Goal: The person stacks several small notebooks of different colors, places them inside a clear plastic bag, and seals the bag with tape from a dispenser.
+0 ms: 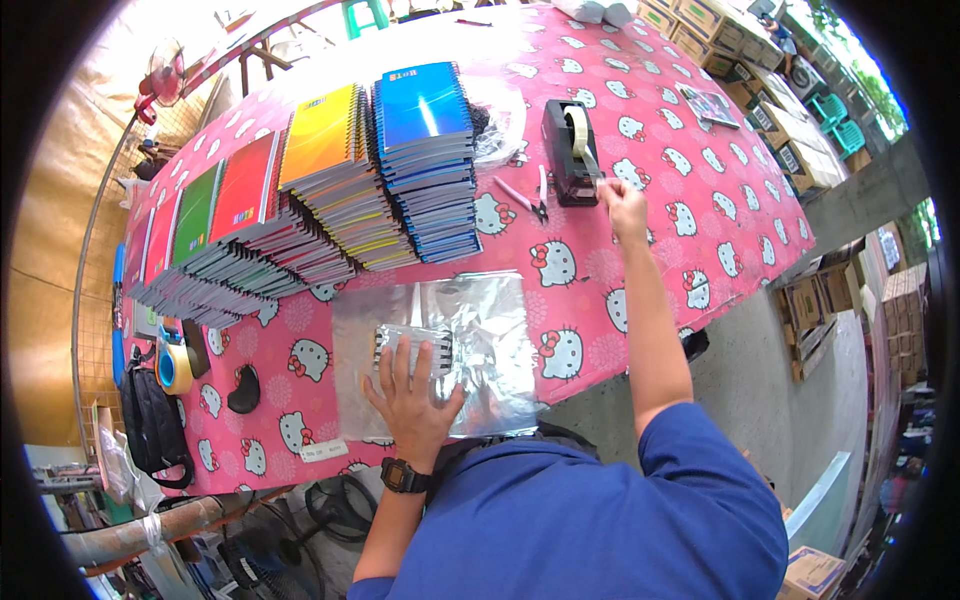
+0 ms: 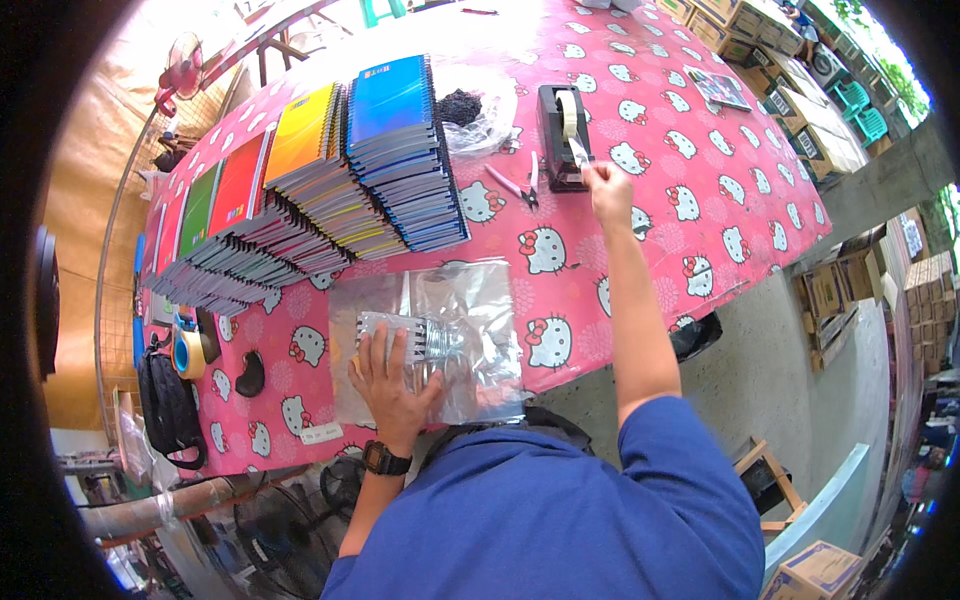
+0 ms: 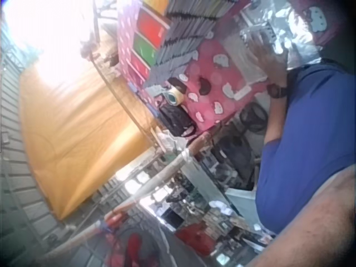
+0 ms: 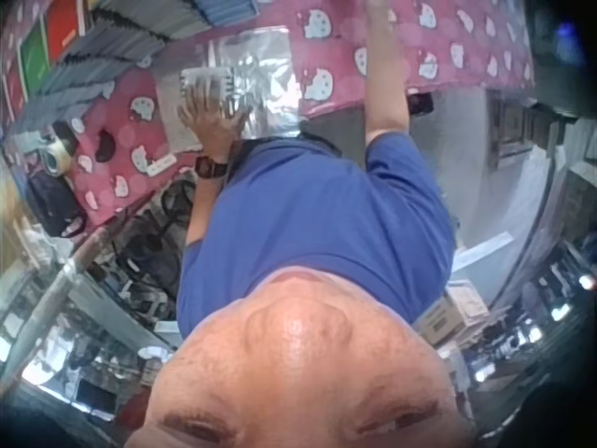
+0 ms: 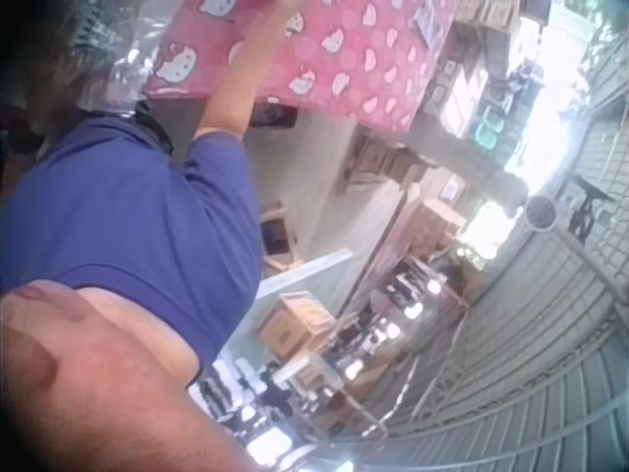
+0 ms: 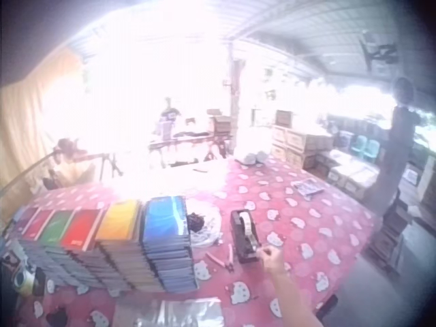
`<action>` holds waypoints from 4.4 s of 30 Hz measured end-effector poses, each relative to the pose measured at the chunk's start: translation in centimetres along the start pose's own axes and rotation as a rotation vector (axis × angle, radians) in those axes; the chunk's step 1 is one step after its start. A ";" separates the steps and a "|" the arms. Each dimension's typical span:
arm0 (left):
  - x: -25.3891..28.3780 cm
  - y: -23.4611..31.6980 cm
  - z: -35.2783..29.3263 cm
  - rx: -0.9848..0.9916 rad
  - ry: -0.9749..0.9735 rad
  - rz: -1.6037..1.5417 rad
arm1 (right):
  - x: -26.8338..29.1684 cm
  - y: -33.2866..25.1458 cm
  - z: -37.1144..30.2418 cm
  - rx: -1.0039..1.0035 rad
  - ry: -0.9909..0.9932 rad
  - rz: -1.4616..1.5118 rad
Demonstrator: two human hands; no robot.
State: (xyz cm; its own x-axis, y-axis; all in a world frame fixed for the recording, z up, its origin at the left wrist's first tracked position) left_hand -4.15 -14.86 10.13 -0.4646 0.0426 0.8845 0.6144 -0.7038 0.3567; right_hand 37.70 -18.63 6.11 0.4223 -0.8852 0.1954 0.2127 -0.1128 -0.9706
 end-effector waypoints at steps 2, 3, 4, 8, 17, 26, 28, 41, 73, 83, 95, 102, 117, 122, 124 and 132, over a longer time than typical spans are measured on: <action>-0.2 0.1 0.1 -0.005 0.005 -0.004 | 0.0 1.9 -1.1 -0.233 0.005 0.180; -0.1 0.2 0.1 -0.019 0.008 -0.002 | -0.1 3.3 -1.7 -0.470 0.020 0.367; -0.3 0.3 0.2 -0.011 0.005 -0.003 | -0.5 4.2 -1.5 -0.614 -0.129 0.500; 0.2 -0.3 0.2 -0.001 -0.013 0.015 | -8.6 -3.6 -6.5 -0.626 -0.882 0.367; 0.7 -0.5 0.1 0.000 -0.054 0.013 | -19.4 -15.8 -13.1 0.495 -1.711 -0.494; 3.1 0.3 2.0 -0.077 -0.181 0.031 | -15.3 -3.6 -15.1 -0.224 -1.216 -0.283; 2.0 -1.7 3.9 -0.245 -0.184 0.216 | -13.4 -5.0 -17.3 -0.365 -0.810 0.073; -0.8 -5.1 5.3 -0.071 -0.340 -1.039 | -8.6 -5.5 -21.5 -0.295 -0.799 0.527; 2.2 -6.3 3.4 -0.471 -0.065 -0.397 | -5.7 -10.5 -20.7 0.554 -1.016 -0.287; 1.5 -4.2 5.1 -0.561 -0.378 -0.247 | -6.6 -10.9 -19.8 0.582 -1.191 -0.324; 1.0 -3.8 4.4 -0.521 -0.346 -0.371 | -1.4 1.9 3.8 -0.284 0.264 -0.602; 1.3 -3.9 4.6 -0.566 -0.358 -0.286 | -1.4 -2.8 4.5 -0.283 0.050 -0.826; 0.8 -3.3 4.2 -0.482 -0.290 -0.395 | -3.0 0.7 -1.1 -0.672 -0.355 -0.094; 1.3 -3.8 4.2 -0.528 -0.362 -0.223 | -5.5 -11.1 -9.9 -0.266 -1.045 -0.146; 1.5 -3.4 4.7 -0.550 -0.442 -0.178 | -7.1 -13.1 -13.0 -0.065 -1.212 -0.217; 2.0 -3.9 5.2 -0.548 -0.548 -0.188 | -11.9 -15.8 -17.1 0.337 -1.017 -0.935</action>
State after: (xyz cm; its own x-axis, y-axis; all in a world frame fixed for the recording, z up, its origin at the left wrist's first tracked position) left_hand -4.21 -8.32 12.08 -0.0618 0.4378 0.8969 0.0894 -0.8926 0.4419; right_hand 14.25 -13.99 16.67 0.4204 0.1754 0.8902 0.8972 -0.2268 -0.3790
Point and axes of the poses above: each hand's wrist, its own z-axis towards the middle knuckle, its own x-axis out of the back of the hand, y = z × x, the point moved 1 cm from there along z, towards the middle knuckle
